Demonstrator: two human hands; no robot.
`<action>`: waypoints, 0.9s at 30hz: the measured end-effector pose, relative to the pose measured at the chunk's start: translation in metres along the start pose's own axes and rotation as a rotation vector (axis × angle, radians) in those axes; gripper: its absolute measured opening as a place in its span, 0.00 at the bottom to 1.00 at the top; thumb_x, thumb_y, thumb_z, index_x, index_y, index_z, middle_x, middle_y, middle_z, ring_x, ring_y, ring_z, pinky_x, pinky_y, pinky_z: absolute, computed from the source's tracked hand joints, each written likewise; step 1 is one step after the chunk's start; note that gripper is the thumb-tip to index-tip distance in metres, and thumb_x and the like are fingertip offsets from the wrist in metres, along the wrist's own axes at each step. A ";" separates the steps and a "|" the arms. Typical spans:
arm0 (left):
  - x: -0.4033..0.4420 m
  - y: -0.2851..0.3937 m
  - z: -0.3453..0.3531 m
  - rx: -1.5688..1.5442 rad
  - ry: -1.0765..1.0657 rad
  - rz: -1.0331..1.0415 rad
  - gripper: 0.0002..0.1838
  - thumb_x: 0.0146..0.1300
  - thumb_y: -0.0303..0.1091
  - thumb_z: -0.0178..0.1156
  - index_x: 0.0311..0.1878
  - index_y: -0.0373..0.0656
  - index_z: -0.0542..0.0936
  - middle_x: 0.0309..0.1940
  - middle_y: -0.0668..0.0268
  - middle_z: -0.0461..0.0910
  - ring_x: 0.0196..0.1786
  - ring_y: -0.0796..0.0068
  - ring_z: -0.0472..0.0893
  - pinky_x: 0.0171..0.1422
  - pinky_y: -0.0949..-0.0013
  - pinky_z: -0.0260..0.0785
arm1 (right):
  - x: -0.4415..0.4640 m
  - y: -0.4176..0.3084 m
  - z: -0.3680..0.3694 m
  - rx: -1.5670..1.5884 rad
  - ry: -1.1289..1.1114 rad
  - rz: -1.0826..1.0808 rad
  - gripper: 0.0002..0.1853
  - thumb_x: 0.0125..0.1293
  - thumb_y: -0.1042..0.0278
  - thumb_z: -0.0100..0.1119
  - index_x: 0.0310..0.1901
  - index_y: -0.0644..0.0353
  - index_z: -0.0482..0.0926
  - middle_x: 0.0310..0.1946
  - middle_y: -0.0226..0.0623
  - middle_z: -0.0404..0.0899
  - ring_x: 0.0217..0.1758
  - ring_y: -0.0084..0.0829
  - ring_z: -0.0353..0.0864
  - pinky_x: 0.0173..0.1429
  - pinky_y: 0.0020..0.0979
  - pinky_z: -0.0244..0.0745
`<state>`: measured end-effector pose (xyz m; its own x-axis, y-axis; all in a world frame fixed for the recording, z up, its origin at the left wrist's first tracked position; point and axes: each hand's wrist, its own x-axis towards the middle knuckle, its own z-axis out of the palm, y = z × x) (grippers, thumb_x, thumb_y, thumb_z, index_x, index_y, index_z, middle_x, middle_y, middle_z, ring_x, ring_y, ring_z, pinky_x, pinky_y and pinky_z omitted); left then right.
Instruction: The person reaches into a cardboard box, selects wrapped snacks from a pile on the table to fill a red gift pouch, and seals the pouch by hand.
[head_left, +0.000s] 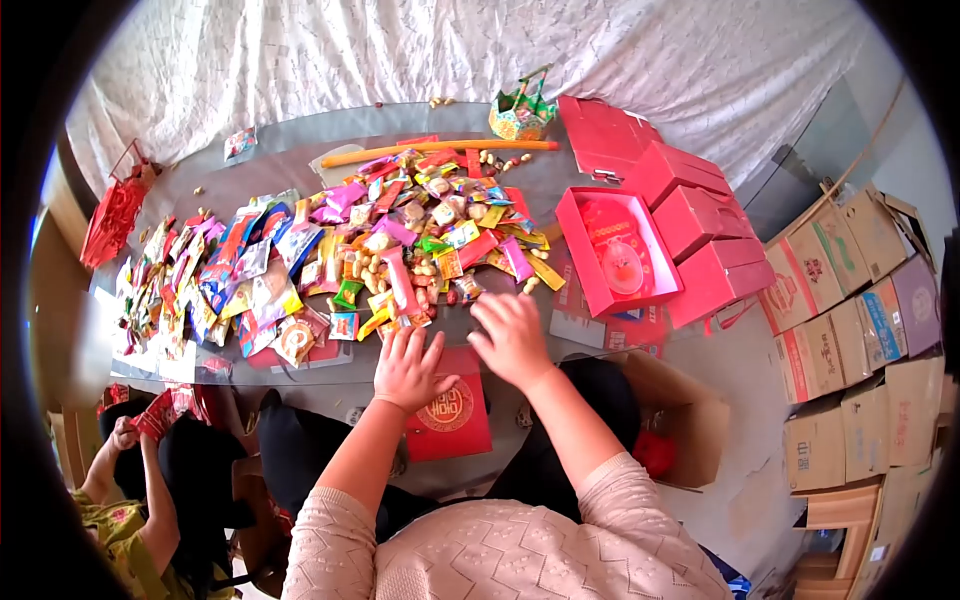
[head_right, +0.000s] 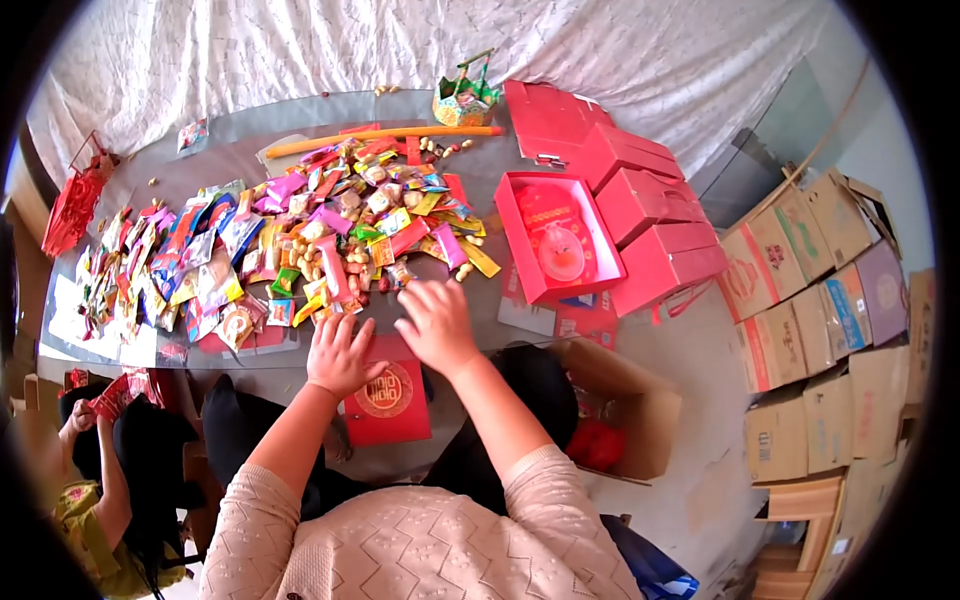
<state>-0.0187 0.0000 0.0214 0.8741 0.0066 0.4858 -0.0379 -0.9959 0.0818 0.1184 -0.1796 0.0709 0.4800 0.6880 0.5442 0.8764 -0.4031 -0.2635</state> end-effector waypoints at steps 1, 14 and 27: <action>0.001 0.001 -0.002 -0.004 -0.010 -0.008 0.42 0.46 0.61 0.73 0.63 0.48 0.79 0.58 0.57 0.75 0.66 0.51 0.72 0.74 0.45 0.62 | 0.007 0.009 -0.016 -0.089 0.041 0.003 0.21 0.58 0.59 0.70 0.52 0.57 0.82 0.59 0.40 0.79 0.62 0.43 0.75 0.69 0.48 0.64; 0.002 0.002 -0.004 -0.012 -0.037 0.002 0.40 0.48 0.59 0.73 0.63 0.47 0.79 0.57 0.58 0.75 0.65 0.52 0.72 0.72 0.48 0.64 | -0.026 0.129 -0.083 -0.271 -0.029 0.620 0.14 0.65 0.66 0.63 0.50 0.56 0.84 0.38 0.47 0.87 0.44 0.50 0.87 0.48 0.45 0.81; 0.004 0.000 -0.005 -0.021 -0.033 0.015 0.40 0.48 0.62 0.72 0.62 0.47 0.79 0.56 0.58 0.76 0.64 0.52 0.73 0.72 0.49 0.65 | 0.048 0.177 -0.077 -0.421 -0.503 0.814 0.48 0.65 0.49 0.66 0.80 0.55 0.53 0.74 0.56 0.66 0.74 0.52 0.70 0.75 0.49 0.67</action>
<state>-0.0177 0.0004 0.0273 0.8888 -0.0114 0.4582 -0.0608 -0.9938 0.0931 0.2937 -0.2650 0.1117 0.9644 0.2475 -0.0927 0.2438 -0.9685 -0.0504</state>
